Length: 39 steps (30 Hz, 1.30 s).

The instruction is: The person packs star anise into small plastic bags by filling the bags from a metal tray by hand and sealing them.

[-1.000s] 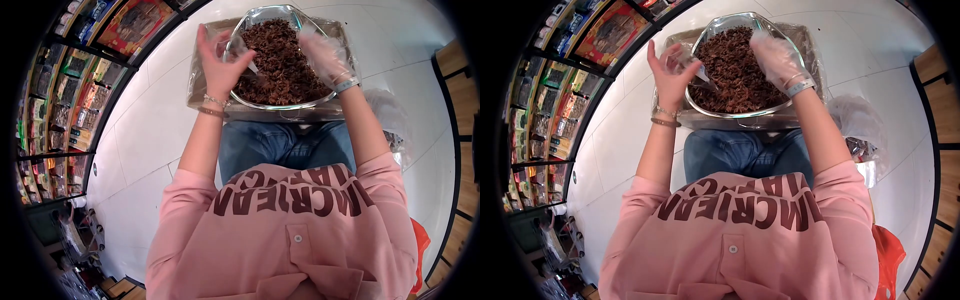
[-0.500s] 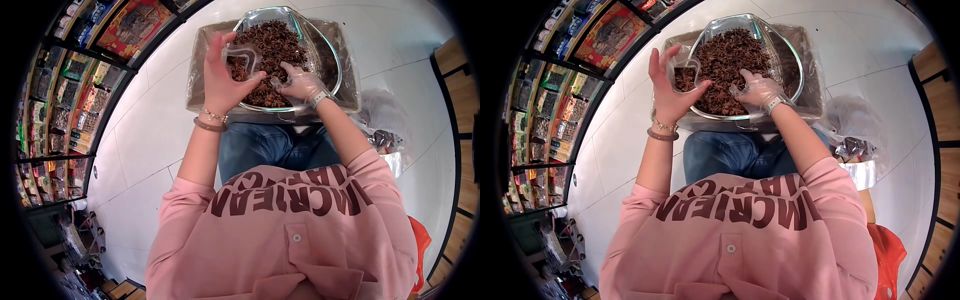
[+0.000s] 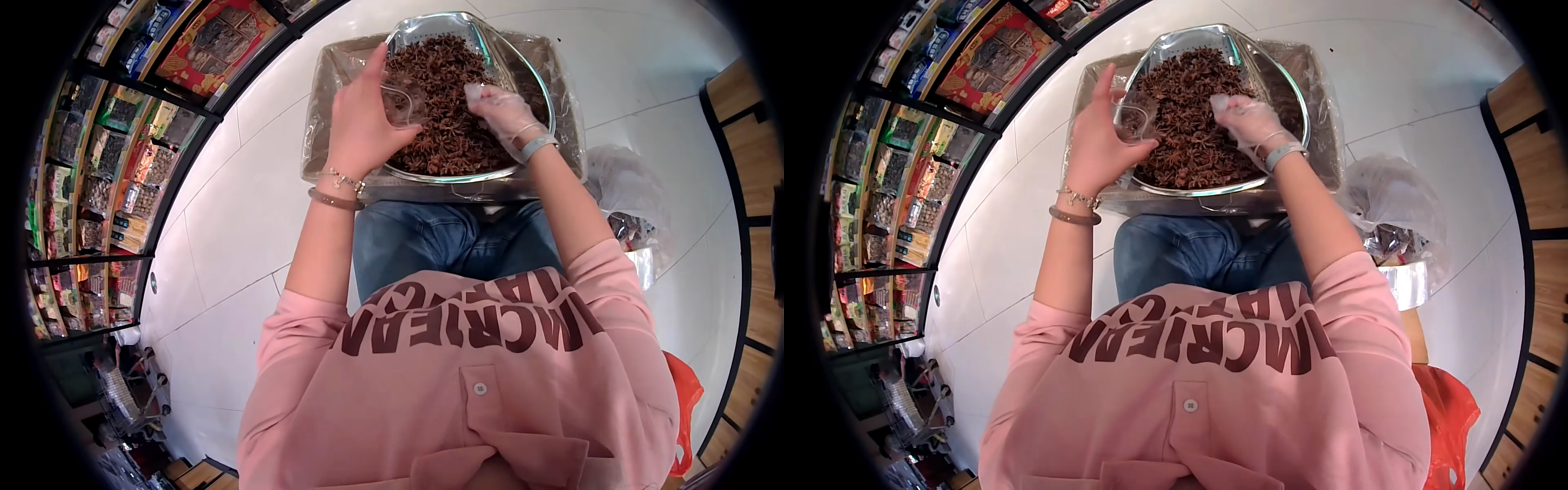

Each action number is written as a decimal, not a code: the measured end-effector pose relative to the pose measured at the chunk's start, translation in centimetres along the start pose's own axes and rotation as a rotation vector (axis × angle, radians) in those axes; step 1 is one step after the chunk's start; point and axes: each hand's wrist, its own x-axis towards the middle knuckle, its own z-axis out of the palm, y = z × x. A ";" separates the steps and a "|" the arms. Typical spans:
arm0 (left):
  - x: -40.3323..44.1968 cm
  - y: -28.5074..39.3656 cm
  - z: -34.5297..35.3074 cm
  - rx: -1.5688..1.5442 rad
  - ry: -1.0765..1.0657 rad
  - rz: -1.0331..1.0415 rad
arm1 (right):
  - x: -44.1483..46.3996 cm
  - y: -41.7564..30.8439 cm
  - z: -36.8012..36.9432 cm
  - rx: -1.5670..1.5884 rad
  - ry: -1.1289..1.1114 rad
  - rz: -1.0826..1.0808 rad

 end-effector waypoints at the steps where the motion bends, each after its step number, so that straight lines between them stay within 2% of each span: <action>1: 0.4 0.3 0.0 0.032 -0.028 0.004 | -2.1 -3.6 -0.3 0.241 -0.002 0.113; 2: 0.8 0.4 0.2 0.064 -0.055 0.007 | -4.2 -7.6 -0.9 0.483 -0.004 0.226; 6: 2.5 -0.1 2.5 0.097 -0.219 -0.036 | -4.3 -11.9 -1.6 0.596 -0.114 0.001; 8: 3.2 0.4 3.4 0.092 -0.280 -0.069 | -3.4 -12.5 -1.4 0.500 -0.124 -0.184; 11: 3.9 0.6 4.5 0.058 -0.224 -0.081 | -1.8 -11.9 -0.9 0.290 -0.067 -0.455; 15: 3.9 0.3 5.2 -0.007 -0.174 -0.098 | -3.3 -13.0 -1.3 0.294 -0.114 -0.421; 17: 3.8 0.2 5.3 -0.027 -0.159 -0.111 | -3.6 -12.9 -0.9 0.423 -0.145 -0.301; 19: 3.7 0.0 5.3 -0.063 -0.147 -0.125 | -4.5 -13.5 -1.5 -0.027 -0.071 -0.500; 21: 3.6 -0.2 5.3 -0.117 -0.136 -0.139 | -5.6 -14.5 -1.8 -0.066 -0.120 -0.501; 23: 3.4 -0.4 5.3 -0.206 -0.113 -0.155 | -6.5 -15.3 -1.5 0.305 -0.291 -0.305; 26: 2.8 -0.5 4.9 -0.293 -0.050 -0.140 | -5.6 -15.3 -1.5 0.484 -0.222 -0.440; 27: 2.6 -0.4 4.8 -0.315 -0.025 -0.129 | -5.3 -15.0 -1.7 0.599 -0.275 -0.458; 30: 2.2 0.0 4.6 -0.390 0.012 -0.120 | -5.5 -14.9 -1.5 0.805 -0.286 -0.361; 36: 1.9 2.3 4.9 -0.640 -0.025 -0.069 | -8.2 -17.4 0.6 0.605 -0.209 -0.460; 37: 1.9 2.1 5.3 -0.631 0.026 -0.022 | -8.2 -17.8 0.3 0.761 -0.265 -0.411; 39: 1.8 2.0 4.8 -0.620 0.000 -0.067 | -7.5 -17.7 -0.2 0.780 -0.151 -0.498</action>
